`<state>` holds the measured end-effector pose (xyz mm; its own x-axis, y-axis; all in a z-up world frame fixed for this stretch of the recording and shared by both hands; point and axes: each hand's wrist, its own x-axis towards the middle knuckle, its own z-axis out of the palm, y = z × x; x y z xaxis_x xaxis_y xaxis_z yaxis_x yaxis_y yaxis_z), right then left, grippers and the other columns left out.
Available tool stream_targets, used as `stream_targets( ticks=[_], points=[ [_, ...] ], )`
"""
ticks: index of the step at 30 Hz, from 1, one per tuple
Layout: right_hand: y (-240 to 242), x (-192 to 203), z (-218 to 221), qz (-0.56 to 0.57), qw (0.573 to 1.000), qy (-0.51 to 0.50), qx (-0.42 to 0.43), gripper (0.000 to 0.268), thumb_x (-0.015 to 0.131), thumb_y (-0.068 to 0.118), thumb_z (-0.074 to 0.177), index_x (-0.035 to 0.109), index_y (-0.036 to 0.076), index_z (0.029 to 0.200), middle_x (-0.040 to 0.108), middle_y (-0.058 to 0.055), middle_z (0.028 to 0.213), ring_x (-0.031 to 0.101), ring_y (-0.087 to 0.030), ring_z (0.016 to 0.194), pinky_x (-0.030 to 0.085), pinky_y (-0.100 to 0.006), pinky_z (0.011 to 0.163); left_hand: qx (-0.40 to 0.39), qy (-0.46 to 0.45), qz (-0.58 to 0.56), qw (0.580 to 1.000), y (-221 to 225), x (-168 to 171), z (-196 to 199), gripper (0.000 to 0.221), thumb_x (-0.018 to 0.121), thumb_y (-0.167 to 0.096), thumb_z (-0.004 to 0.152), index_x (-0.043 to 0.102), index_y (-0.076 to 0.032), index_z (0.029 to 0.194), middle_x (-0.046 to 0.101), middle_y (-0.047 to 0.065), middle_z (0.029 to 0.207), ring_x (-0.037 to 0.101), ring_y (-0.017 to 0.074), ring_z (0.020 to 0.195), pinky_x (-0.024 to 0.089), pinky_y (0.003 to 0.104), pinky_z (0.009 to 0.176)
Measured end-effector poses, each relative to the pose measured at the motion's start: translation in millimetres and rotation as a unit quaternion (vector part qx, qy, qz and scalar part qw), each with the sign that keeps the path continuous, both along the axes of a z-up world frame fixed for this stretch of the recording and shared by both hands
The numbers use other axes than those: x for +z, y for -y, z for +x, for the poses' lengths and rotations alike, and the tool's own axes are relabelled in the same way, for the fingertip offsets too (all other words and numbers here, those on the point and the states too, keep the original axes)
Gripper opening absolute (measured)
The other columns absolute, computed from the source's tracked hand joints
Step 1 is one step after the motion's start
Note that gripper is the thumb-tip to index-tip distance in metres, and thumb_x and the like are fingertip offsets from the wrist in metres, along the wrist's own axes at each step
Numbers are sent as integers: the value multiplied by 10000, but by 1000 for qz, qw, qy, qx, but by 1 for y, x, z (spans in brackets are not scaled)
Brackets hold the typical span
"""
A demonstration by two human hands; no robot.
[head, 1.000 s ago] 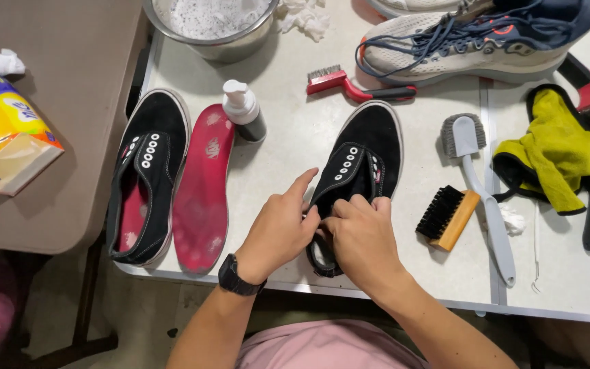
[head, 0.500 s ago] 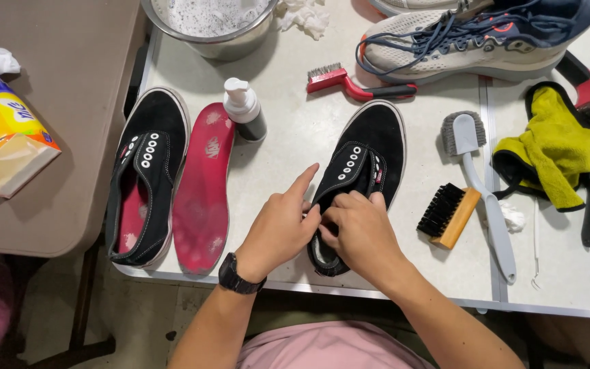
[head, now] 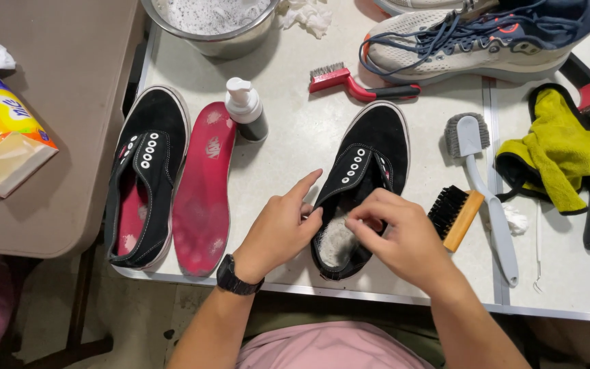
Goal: Cleaning the interior and exterior of a sneaker and its insole using brushes and cleaning solution.
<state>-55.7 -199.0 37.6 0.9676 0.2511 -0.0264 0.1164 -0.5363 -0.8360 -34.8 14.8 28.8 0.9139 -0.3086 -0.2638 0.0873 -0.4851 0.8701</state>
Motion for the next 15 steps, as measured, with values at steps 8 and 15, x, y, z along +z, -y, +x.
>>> stream_targets(
  ticks=[8,15],
  points=[
    [60,11,-31,62,997,43,-27,370,548,156,1005,490,71,650,502,-18,675,471,-136,642,373,-262,635,-25,23,50,998,1,-6,1,621,531,-179,921,457,-138,1536,513,5,530,483,238,523,405,400,591],
    [60,3,-47,-100,991,61,-57,256,776,184,851,785,173,1107,619,13,866,523,-103,685,460,-243,672,-28,22,44,998,2,-3,0,579,531,-178,918,517,-154,1496,544,2,555,518,215,540,418,380,604]
  ],
)
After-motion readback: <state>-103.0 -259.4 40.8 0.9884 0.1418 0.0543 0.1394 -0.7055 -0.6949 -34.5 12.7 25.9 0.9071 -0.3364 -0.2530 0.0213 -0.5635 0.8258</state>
